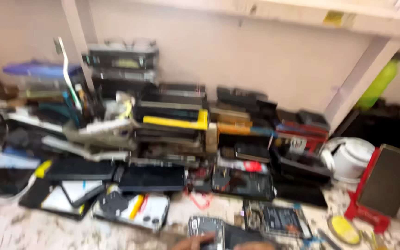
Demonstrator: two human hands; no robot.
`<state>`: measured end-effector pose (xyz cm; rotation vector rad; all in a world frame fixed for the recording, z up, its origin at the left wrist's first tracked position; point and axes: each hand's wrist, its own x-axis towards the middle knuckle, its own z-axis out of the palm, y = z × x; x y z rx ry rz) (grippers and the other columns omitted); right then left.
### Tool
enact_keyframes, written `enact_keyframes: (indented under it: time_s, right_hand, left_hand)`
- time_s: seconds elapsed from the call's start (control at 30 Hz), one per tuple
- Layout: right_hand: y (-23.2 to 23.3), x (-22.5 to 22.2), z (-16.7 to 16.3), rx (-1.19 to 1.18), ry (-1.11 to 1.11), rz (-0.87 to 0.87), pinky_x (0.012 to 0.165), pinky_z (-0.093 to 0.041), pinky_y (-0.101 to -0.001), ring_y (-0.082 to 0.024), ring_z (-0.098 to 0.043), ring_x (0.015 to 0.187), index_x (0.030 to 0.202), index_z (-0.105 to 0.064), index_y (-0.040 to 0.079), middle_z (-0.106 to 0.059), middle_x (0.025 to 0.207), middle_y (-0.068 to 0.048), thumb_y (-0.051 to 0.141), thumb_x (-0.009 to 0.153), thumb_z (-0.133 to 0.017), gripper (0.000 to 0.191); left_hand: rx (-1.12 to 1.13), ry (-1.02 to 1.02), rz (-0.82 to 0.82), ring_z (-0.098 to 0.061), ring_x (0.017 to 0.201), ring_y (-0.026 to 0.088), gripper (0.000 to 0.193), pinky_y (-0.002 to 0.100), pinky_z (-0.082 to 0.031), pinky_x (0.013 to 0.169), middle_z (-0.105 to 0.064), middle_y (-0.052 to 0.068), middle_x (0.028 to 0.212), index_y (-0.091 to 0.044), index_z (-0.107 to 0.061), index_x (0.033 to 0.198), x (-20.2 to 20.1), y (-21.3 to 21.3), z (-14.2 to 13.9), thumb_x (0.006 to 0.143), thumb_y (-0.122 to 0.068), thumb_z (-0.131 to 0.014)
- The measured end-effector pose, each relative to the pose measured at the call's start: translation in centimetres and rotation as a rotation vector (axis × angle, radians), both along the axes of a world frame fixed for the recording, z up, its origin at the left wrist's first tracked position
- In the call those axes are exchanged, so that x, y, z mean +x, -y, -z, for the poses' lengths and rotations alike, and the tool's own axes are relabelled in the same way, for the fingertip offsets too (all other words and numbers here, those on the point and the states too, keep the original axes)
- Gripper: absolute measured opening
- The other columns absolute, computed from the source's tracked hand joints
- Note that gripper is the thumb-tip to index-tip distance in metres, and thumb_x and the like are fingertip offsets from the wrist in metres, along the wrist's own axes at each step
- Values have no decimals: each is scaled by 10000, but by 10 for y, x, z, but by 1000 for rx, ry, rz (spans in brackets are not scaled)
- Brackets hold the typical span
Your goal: The person disassembles a smartphone on a cluttered workbench, using a screwdriver to remove screws and pry the battery from the phone body. They reattach the back cover, test the phone with a charging cable, then hand the phone through a window to a waiting customer.
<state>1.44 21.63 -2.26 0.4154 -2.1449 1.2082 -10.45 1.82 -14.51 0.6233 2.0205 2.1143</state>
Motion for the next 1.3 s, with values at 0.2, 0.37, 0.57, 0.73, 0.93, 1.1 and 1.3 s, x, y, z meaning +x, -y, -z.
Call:
enact_keyframes:
  time_s: [0.2, 0.37, 0.57, 0.73, 0.93, 1.1, 1.3]
  right_hand:
    - [2, 31, -28, -19, -32, 46, 898, -589, -344, -242, -741, 986, 1061, -567, 78, -744, 1059, -172, -77, 820, -746, 338]
    - [10, 36, -55, 105, -1, -6, 856, -606, -344, -228, -760, 972, 1074, -553, 67, -744, 1055, -162, -79, 827, -751, 348]
    - [7, 32, -65, 262, 17, -135, 821, -631, -330, -222, -780, 963, 1124, -524, 61, -738, 1071, -165, -59, 846, -761, 384]
    - [1, 31, -61, 316, 32, -160, 812, -627, -340, -237, -777, 951, 1118, -531, 67, -732, 1068, -162, -62, 824, -763, 397]
    - [2, 28, -64, 347, 41, -167, 826, -621, -342, -242, -772, 970, 1112, -542, 66, -729, 1073, -139, -64, 815, -769, 396]
    - [0, 21, -87, 512, 44, -282, 831, -585, -359, -279, -729, 973, 1098, -578, 48, -712, 1081, -141, -82, 775, -748, 387]
    - [7, 16, -112, 548, 150, -324, 807, -576, -343, -262, -712, 964, 1100, -596, 41, -705, 1073, -117, -84, 796, -734, 357]
  left_hand:
    - [205, 166, -52, -448, 1427, 190, 689, 312, -319, 1145, -503, 134, 1568, -77, -339, 1581, 99, 17, -76, 948, -68, -611]
    - [101, 84, -46, -483, 1414, 207, 855, 324, -356, 1124, -499, 171, 1556, -105, -96, 1639, 104, 13, -148, 934, -34, -574]
    - [-60, -64, -82, -644, 1300, 258, 849, 357, -436, 1068, -668, 221, 1373, -69, -106, 1637, 106, 13, -151, 937, -58, -587]
    - [-97, 75, -55, -752, 1122, 217, 874, 340, -516, 992, -764, 175, 1210, -122, -95, 1645, 106, 13, -145, 922, -99, -585]
    - [-105, 43, -53, -756, 1131, 240, 879, 349, -511, 989, -757, 180, 1212, -124, -90, 1641, 105, 13, -146, 917, -98, -590]
    - [-140, 49, -40, -770, 1093, 244, 882, 344, -533, 963, -766, 178, 1183, -132, -89, 1647, 104, 14, -148, 923, -118, -592]
    - [-100, -7, -33, -758, 1114, 235, 841, 335, -542, 954, -758, 175, 1209, -98, -111, 1649, 107, 18, -150, 953, -121, -584]
